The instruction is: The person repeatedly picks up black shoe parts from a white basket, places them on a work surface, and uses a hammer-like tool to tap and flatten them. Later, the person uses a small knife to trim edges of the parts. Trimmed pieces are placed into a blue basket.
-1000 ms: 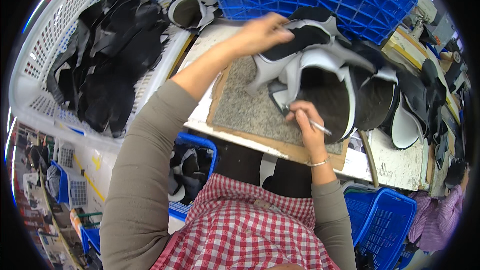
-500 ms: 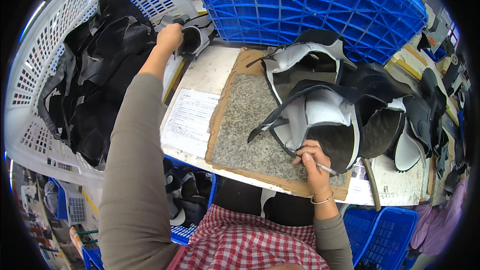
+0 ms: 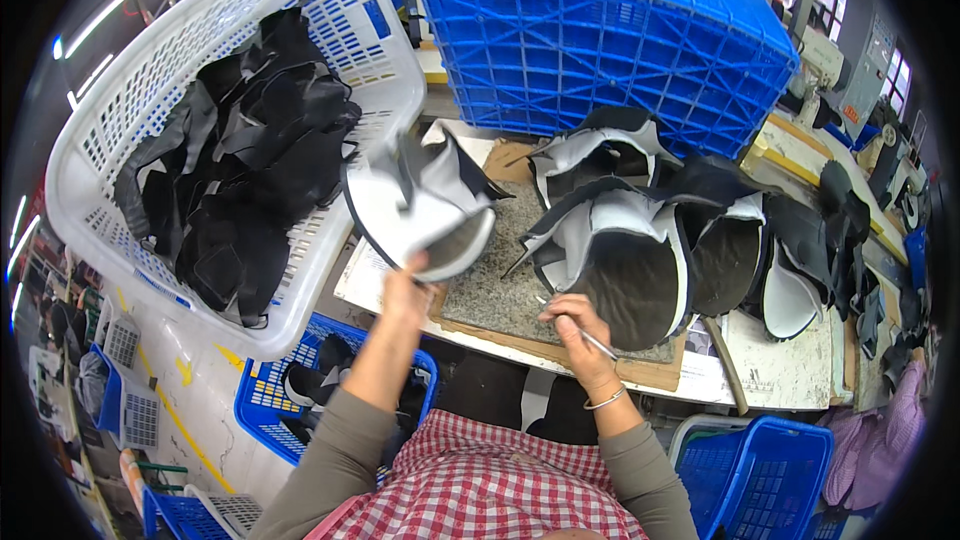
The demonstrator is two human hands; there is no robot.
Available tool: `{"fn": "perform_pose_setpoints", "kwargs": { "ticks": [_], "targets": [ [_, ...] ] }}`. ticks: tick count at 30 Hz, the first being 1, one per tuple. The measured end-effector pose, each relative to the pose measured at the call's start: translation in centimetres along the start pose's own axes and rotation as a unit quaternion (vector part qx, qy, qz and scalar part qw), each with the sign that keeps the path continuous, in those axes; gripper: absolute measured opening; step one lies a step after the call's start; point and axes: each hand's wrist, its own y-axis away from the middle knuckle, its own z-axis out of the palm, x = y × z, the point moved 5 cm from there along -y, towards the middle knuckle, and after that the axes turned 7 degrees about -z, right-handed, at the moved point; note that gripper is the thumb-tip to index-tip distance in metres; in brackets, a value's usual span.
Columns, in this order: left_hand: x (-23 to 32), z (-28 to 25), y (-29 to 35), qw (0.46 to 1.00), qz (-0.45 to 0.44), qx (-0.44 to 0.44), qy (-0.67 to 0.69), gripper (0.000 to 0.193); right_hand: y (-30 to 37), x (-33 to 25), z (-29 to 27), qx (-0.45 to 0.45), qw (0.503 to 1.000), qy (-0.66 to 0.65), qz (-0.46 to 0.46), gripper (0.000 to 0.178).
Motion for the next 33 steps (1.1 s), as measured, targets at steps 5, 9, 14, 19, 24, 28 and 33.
{"fn": "perform_pose_setpoints", "kwargs": {
  "ticks": [5,9,14,19,24,28,33],
  "targets": [
    [-4.8,-0.9,4.3,0.986,-0.126,-0.103,-0.041,0.040,0.1,2.0,1.5,-0.024,0.994,-0.059,0.085,0.027],
    [-3.3,-1.2,2.1,0.957,-0.177,-0.206,0.106,0.024,-1.4,4.7,0.2,0.098,0.984,-0.093,0.118,0.030],
    [-4.9,-0.7,1.7,0.962,-0.217,-0.157,-0.046,0.032,-2.1,5.0,-0.2,0.117,0.989,-0.037,0.088,0.030],
    [-0.8,-0.1,8.3,0.723,-0.023,-0.219,-0.655,0.043,-1.6,4.7,-0.1,0.098,0.992,-0.001,0.077,0.026],
    [1.2,3.6,11.9,0.750,0.294,-0.247,-0.539,0.021,-1.9,5.3,0.2,0.095,0.990,-0.013,0.103,0.025],
    [-1.1,5.2,7.0,0.555,0.466,-0.078,-0.685,0.046,-2.0,4.3,0.8,0.048,0.990,-0.009,0.135,0.021],
    [-2.4,3.5,2.0,0.588,0.378,-0.117,-0.705,0.050,-2.5,3.9,3.3,-0.025,0.980,-0.043,0.191,0.014]
  ]
}}
